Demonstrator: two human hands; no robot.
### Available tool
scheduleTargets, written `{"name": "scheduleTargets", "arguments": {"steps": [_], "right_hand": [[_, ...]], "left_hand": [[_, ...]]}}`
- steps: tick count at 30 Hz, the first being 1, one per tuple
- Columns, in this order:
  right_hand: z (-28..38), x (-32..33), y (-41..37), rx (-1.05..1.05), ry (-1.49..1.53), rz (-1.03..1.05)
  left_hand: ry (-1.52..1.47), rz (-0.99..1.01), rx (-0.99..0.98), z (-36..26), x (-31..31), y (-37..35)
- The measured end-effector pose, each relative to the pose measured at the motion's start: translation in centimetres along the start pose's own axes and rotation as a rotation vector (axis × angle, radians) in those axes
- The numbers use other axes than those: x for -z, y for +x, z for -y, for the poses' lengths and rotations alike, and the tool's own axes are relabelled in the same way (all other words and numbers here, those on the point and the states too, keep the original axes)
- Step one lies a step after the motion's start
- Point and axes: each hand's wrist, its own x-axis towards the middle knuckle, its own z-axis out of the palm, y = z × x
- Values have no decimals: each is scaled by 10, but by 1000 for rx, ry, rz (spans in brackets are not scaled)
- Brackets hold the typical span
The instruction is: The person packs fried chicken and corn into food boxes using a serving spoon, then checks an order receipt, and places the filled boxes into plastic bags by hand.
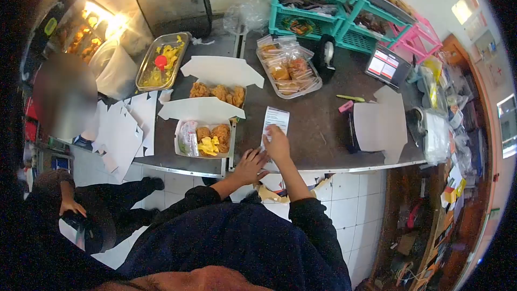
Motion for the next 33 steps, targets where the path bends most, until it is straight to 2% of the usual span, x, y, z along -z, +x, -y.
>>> {"name": "scheduleTargets", "arguments": {"steps": [1,4,5,8,9,12,16,22,28,29,33], "right_hand": [[14,-5,8,-21,24,104],[25,-35,30,24,-133,112],[15,-49,35,69,-113,125],[28,-55,36,22,-133,249],[29,-57,33,22,-69,264],[34,-67,13,127,34,283],[63,-67,-5,-236,242,247],[63,-82,-9,-55,220,283],[61,-89,-20,-108,370,474],[57,-89,-22,-33,338,476],[56,-97,-28,-91,456,465]], "left_hand": [[4,20,2,1,-1,0],[-13,28,-5,2,-1,0],[-1,-35,-22,0,1,0],[-37,19,0,0,7,0],[-48,-17,-20,0,10,-1],[-116,63,8,8,-16,-7],[-53,29,-14,13,-33,-2],[7,106,-7,7,-14,-1],[89,62,-19,15,-31,-5],[80,53,-16,15,-32,-6],[44,2,-18,16,-43,-7]]}}
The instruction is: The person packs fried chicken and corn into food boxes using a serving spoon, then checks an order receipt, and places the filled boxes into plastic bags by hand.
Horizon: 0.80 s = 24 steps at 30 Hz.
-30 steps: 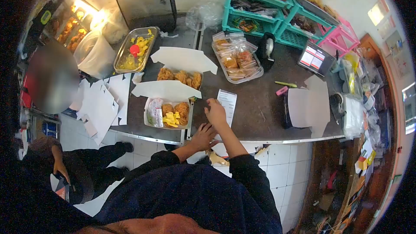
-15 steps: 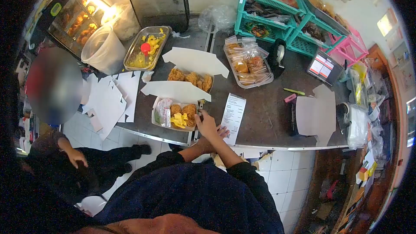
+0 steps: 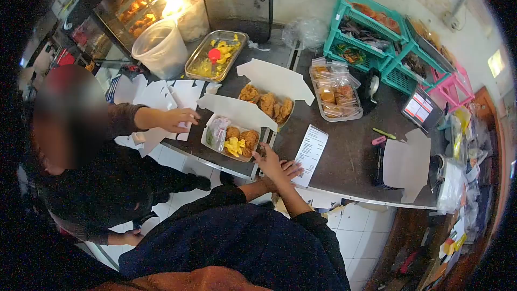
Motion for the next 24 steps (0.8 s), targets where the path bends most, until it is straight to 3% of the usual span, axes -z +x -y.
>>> {"name": "scheduleTargets", "arguments": {"steps": [6,15,24], "right_hand": [[8,-3,4,-219,188,-6],[-3,-6,5,-271,200,17],[11,-1,1,-186,-18,-15]], "left_hand": [[25,-31,-9,-2,7,-3],[-53,-65,-2,-2,7,-4],[-58,-89,-7,-1,4,0]]}}
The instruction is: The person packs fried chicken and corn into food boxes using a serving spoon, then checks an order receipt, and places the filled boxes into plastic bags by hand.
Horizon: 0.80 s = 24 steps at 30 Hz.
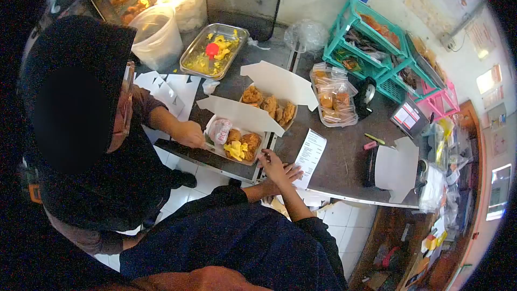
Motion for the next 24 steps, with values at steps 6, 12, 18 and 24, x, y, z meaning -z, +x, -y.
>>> {"name": "scheduleTargets", "arguments": {"steps": [6,12,18,24], "right_hand": [[18,31,-7,92,-104,-27],[44,132,-7,124,-163,-294],[64,250,57,230,-302,-569],[58,353,212,490,-626,-683]], "left_hand": [[-167,-58,-21,6,-1,4],[-163,108,-125,8,55,10],[-60,256,-65,5,47,17],[380,-165,-120,11,-6,4]]}}
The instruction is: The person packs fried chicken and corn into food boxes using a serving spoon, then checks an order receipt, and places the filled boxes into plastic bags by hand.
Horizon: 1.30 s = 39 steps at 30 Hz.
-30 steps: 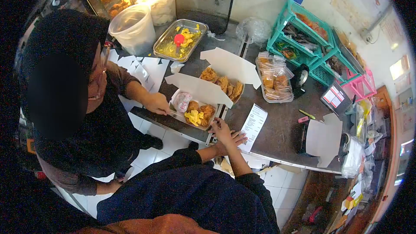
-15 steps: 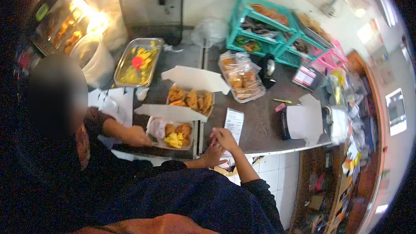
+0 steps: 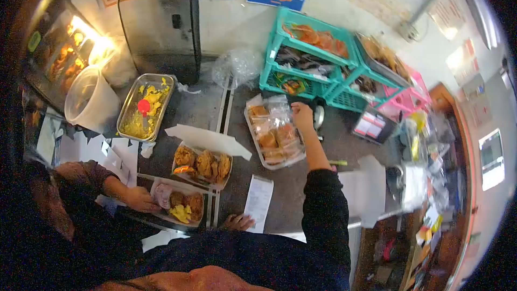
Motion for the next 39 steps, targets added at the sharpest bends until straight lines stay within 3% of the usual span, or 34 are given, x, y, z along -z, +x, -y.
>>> {"name": "scheduleTargets", "arguments": {"steps": [3,5,8,11,13,15,17,19,21,23,25,26,27,30,31,33,36,39], "right_hand": [[-30,-37,68,-43,-244,31],[-36,-50,97,-93,-332,177],[-61,-72,131,-240,-581,741],[-96,-100,143,-355,-723,718],[-82,-93,142,-316,-811,645],[-79,-83,131,-180,-731,401],[-97,-89,121,32,-987,259],[-73,-70,103,-224,-470,96],[-58,-53,69,180,-270,-297],[-15,-21,37,130,-342,-417],[92,18,-13,-162,288,-269],[108,31,-46,-137,155,-111],[148,39,-82,-149,386,0],[251,36,-157,50,691,546],[265,13,-177,215,712,511],[284,-18,-203,342,575,528],[289,-47,-223,372,322,486],[291,-43,-233,320,271,568]], "left_hand": [[-86,58,8,10,5,9],[-211,151,44,17,14,17],[-279,219,70,21,21,23],[-333,250,78,22,29,24],[-357,259,83,21,33,24],[-370,260,84,19,36,23],[-396,255,91,18,38,21],[-435,248,107,20,39,22],[-456,241,122,22,39,21],[-462,237,131,25,38,20],[-466,237,136,24,37,19],[-468,239,132,24,36,19],[-470,242,129,24,36,18],[-474,251,114,18,36,16],[-466,257,107,18,37,14],[-466,265,89,20,38,16],[-462,282,80,18,36,17],[-464,295,75,17,35,20]]}}
